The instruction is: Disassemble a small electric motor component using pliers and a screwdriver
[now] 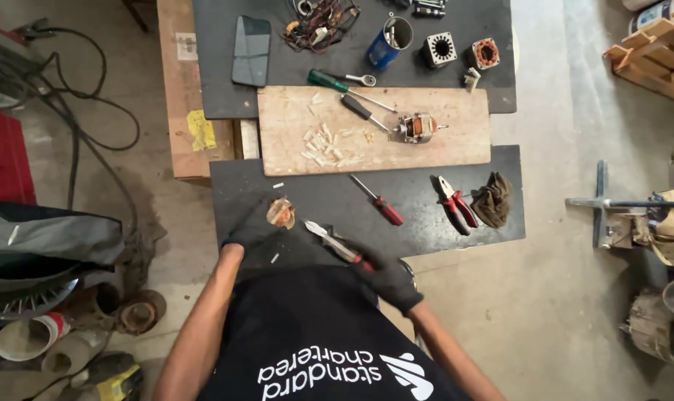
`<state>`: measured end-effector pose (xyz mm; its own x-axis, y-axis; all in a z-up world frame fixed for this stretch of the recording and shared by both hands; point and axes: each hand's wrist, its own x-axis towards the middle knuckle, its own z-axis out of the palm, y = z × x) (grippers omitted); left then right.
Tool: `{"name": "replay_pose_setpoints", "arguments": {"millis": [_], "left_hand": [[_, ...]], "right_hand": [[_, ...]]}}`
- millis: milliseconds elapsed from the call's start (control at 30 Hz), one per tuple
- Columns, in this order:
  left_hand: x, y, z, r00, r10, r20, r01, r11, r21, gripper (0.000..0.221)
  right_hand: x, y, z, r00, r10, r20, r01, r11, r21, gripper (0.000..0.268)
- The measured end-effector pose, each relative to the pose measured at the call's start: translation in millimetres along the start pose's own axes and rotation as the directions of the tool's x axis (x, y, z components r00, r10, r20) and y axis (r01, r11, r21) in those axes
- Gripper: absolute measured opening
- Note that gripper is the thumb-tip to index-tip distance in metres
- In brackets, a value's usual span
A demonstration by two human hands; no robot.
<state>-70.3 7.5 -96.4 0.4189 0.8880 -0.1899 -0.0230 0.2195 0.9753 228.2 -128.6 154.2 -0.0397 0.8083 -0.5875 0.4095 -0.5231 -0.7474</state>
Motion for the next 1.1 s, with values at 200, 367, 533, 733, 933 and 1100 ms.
{"name": "replay_pose_setpoints", "arguments": {"millis": [200, 367, 533, 733, 933, 1100], "left_hand": [[0.5, -75.5, 2.4, 0.995, 0.062, -0.078, -0.039, 0.965, 0.26, 0.081], [-8.7, -25.9, 22.2, 0.974, -0.223, -0.044, 0.228, 0.944, 0.24, 0.078], [-6.9, -25.5, 13.6, 0.968, -0.251, 0.023, 0.251, 0.968, -0.024, 0.087], [-7.7, -9.0, 15.0, 0.985, -0.17, 0.008, 0.169, 0.984, 0.049, 0.091], [-7.2, 25.7, 9.5, 0.983, -0.182, -0.033, 0.18, 0.981, -0.065, 0.084], [-4.6, 36.4, 0.4, 0.994, -0.108, -0.015, 0.108, 0.994, 0.034, 0.079]], "right_hand": [[15.4, -27.6, 38.2, 0.998, -0.053, -0.039, 0.06, 0.978, 0.197, 0.037], [21.4, -10.9, 37.6, 0.976, 0.192, -0.1, -0.195, 0.981, -0.024, 0.039], [24.2, -11.1, 39.0, 0.967, 0.226, -0.118, -0.226, 0.974, 0.018, 0.038], [29.5, 6.7, 39.1, 0.958, 0.249, -0.141, -0.242, 0.968, 0.066, 0.035], [31.2, -26.0, 40.0, 0.966, 0.244, -0.089, -0.231, 0.964, 0.133, 0.034], [22.0, -22.0, 37.0, 0.942, 0.327, -0.08, -0.293, 0.914, 0.279, 0.032]]}}
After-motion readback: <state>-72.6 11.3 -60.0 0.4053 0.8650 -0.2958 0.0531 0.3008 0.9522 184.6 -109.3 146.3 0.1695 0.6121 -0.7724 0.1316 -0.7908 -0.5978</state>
